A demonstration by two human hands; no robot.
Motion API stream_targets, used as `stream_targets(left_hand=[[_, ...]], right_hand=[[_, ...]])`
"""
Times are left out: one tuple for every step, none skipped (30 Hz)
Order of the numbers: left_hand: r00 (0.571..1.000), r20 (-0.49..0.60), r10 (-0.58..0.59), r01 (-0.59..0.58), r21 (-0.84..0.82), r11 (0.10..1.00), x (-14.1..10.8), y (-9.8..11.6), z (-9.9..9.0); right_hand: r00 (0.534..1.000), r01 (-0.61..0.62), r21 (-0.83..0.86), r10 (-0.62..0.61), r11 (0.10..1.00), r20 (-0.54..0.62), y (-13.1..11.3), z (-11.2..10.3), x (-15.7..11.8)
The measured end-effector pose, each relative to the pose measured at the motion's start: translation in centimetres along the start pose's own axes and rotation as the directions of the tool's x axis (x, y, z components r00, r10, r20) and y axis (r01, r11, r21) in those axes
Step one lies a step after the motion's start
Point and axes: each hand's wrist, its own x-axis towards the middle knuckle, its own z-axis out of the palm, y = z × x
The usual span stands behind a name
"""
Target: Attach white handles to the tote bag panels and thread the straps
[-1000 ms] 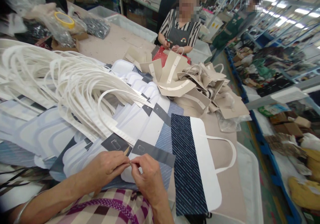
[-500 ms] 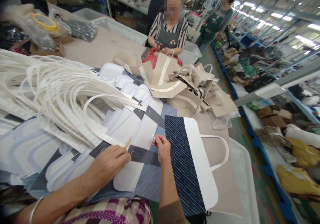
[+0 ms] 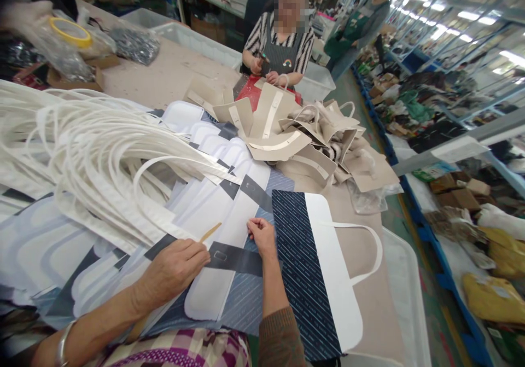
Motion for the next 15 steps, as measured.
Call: stream_targets(left_hand=[[1.0, 0.003, 0.004, -0.004, 0.003, 1.0, 0.0, 0.0, 0.0], [1.0, 0.006, 0.007, -0.008, 0.006, 1.0, 0.0, 0.0, 0.1], [1.0, 0.009, 0.011, -0.011, 0.01, 1.0, 0.0, 0.0, 0.1], [1.0, 0.012, 0.013, -0.013, 0.012, 1.0, 0.0, 0.0, 0.2], [1.0, 0.013, 0.014, -0.014, 0.014, 1.0, 0.0, 0.0, 0.2], [1.0, 0.011, 0.017, -0.018, 0.012, 1.0, -0.1, 0.0, 0.3], [1.0, 0.001, 0.021, -0.021, 0.008, 1.0, -0.2, 0.0, 0.3], [0.999, -0.015, 0.029, -0.029, -0.001, 1.0, -0.2, -0.1, 0.3], [0.999, -0.037, 0.037, -0.038, -0.014, 0.999, -0.3, -0.1, 0.3], [0.997, -0.064, 0.047, -0.049, -0.035, 0.998, -0.5, -0.2, 0.2], [0.994, -0.089, 0.057, -0.062, -0.06, 0.996, -0.6, -0.2, 0.1], [0.992, -0.11, 0.064, -0.074, -0.088, 0.993, -0.8, -0.3, -0.1], [0.99, -0.124, 0.07, -0.084, -0.116, 0.99, -1.1, -0.3, -0.4], [0.989, -0.131, 0.072, -0.09, -0.141, 0.986, -1.5, -0.2, -0.7], [0.988, -0.135, 0.069, -0.09, -0.158, 0.983, -1.9, -0.2, -1.1]], right_hand=[[1.0, -0.013, -0.025, 0.013, 1.0, -0.007, 0.1, 0.2, 0.2], [1.0, -0.028, -0.05, 0.027, 0.998, -0.016, 0.1, 0.3, 0.5], [0.999, -0.042, -0.077, 0.04, 0.996, -0.026, 0.1, 0.3, 0.7], [0.998, -0.053, -0.103, 0.05, 0.993, -0.036, 0.1, 0.3, 0.9], [0.998, -0.06, -0.129, 0.055, 0.99, -0.043, 0.0, 0.1, 1.2], [0.997, -0.06, -0.153, 0.054, 0.986, -0.048, -0.1, -0.1, 1.3], [0.998, -0.052, -0.173, 0.044, 0.984, -0.052, -0.4, -0.4, 1.4], [0.998, -0.036, -0.191, 0.026, 0.981, -0.055, -0.7, -0.7, 1.2], [0.998, -0.011, -0.206, -0.002, 0.978, -0.062, -1.0, -0.9, 1.0], [0.997, 0.021, -0.22, -0.038, 0.975, -0.073, -1.4, -1.0, 0.5], [0.993, 0.06, -0.234, -0.082, 0.97, -0.087, -1.8, -1.0, -0.3], [0.986, 0.104, -0.247, -0.132, 0.963, -0.099, -2.2, -0.8, -1.3], [0.978, 0.152, -0.26, -0.184, 0.953, -0.1, -2.6, -0.3, -2.4], [0.969, 0.202, -0.27, -0.233, 0.941, -0.086, -3.1, 0.4, -3.7], [0.96, 0.25, -0.271, -0.274, 0.929, -0.053, -3.6, 1.2, -5.1]])
